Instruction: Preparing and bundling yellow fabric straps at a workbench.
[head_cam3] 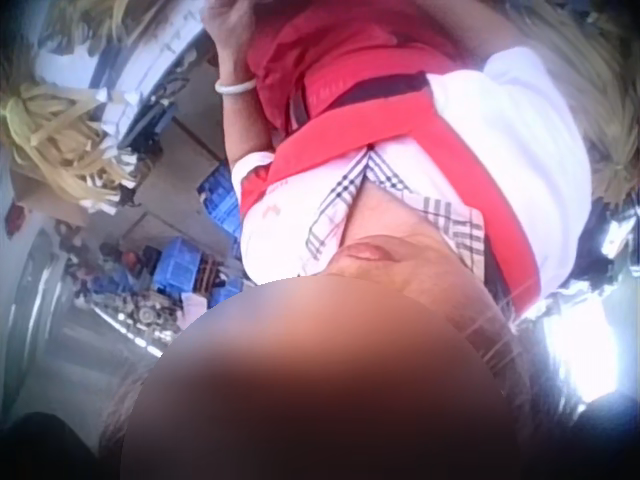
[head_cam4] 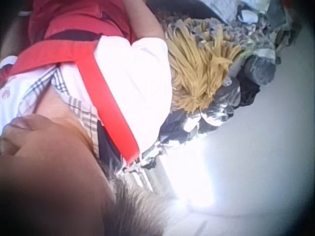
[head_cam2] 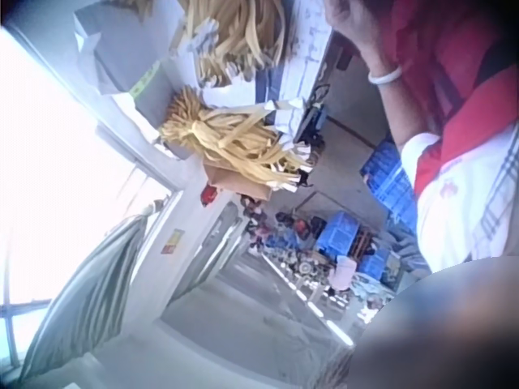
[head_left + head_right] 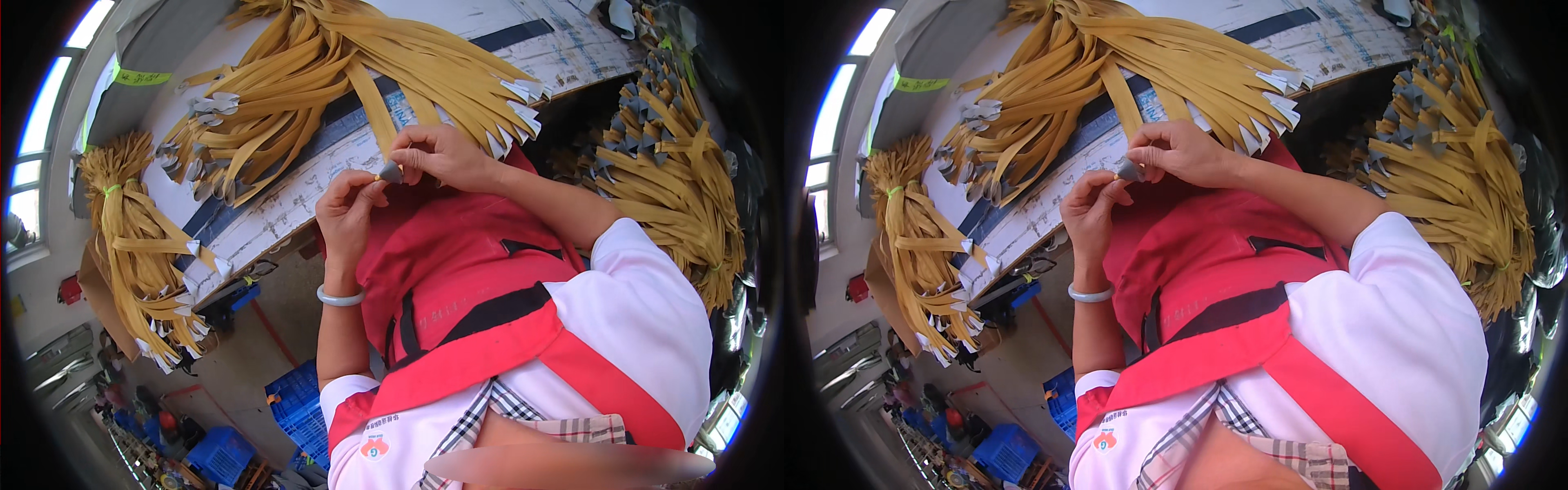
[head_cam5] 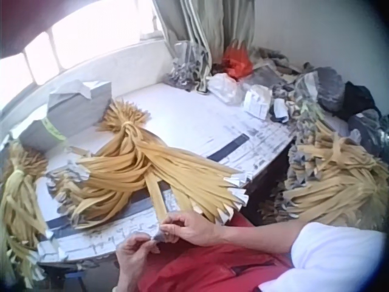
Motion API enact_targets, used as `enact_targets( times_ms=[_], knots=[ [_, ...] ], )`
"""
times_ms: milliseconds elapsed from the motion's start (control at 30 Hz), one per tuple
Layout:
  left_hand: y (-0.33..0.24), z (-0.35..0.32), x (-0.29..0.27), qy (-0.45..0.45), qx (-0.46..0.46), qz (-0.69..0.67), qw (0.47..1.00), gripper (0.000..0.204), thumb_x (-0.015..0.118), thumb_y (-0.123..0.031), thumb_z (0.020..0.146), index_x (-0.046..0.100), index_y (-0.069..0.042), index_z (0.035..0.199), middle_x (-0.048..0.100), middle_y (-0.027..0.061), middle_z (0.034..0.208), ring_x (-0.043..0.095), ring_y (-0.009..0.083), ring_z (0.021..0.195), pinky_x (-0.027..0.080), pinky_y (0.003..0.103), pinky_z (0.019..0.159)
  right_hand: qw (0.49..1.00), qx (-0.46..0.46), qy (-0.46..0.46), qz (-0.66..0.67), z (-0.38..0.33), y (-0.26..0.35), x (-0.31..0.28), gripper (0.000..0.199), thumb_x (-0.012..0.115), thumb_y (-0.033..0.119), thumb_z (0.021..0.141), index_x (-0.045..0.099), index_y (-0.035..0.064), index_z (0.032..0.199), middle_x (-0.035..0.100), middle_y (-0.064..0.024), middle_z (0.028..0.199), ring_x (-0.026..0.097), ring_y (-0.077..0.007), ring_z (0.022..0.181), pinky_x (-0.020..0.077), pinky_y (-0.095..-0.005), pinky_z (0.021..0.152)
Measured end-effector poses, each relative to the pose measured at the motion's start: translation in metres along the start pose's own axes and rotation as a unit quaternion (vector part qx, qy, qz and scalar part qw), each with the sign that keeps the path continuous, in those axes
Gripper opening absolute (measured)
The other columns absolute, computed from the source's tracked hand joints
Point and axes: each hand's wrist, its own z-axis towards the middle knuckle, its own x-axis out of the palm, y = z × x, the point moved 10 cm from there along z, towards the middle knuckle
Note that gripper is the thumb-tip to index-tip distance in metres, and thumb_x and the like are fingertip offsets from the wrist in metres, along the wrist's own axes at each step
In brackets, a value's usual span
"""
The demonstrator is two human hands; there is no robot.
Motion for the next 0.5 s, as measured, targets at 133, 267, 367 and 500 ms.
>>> enact_targets(
  times_ms=[133, 267, 367, 500],
  knots=[
    [-0.011, -0.01, 0.011, -0.034, 0.092, 0.147, 0.984, 0.01, 0.065, 0.01, 0.086, 0.06, 0.001, 0.088, 0.059, 0.0045, 0.078, 0.058, 0.0108, 0.068, 0.048, 0.023, 0.062, 0.983, -0.032, -0.022, -0.178, -0.011, 0.0, 0.004, 0.017, 0.065, 0.019, 0.096, 0.062, 0.0027, 0.092, 0.059, 0.0013, 0.076, 0.055, -0.0053, 0.069, 0.0455, -0.0203, 0.062],
    [-0.045, -0.014, 0.005, -0.045, 0.142, 0.182, 0.972, 0.011, 0.063, 0.011, 0.087, 0.056, 0.002, 0.085, 0.058, 0.0063, 0.08, 0.058, 0.0104, 0.068, 0.046, 0.022, 0.061, 0.998, 0.031, -0.017, -0.056, -0.009, 0.006, 0.004, 0.022, 0.067, 0.021, 0.094, 0.064, 0.0007, 0.088, 0.061, -0.0034, 0.077, 0.057, -0.0116, 0.07, 0.0468, -0.0279, 0.062],
    [-0.072, -0.012, -0.096, -0.26, 0.13, 0.163, 0.943, 0.007, 0.06, -0.004, 0.097, 0.059, 0.002, 0.099, 0.062, 0.0077, 0.091, 0.062, 0.0113, 0.072, 0.052, 0.023, 0.067, 0.955, -0.127, -0.029, -0.265, 0.004, 0.032, -0.019, 0.024, 0.066, 0.024, 0.094, 0.063, 0.0012, 0.087, 0.06, -0.0065, 0.078, 0.058, -0.0189, 0.068, 0.0476, -0.0316, 0.062],
    [-0.086, -0.03, -0.147, -0.374, 0.181, 0.137, 0.899, 0.02, 0.06, -0.01, 0.098, 0.058, 0.001, 0.115, 0.065, 0.0058, 0.091, 0.063, 0.0128, 0.084, 0.054, 0.025, 0.072, 0.668, -0.245, 0.153, -0.686, -0.035, -0.007, 0.023, 0.011, 0.063, 0.018, 0.083, 0.067, 0.0086, 0.085, 0.056, -0.004, 0.088, 0.054, -0.02, 0.091, 0.045, -0.0305, 0.08]
  ],
)
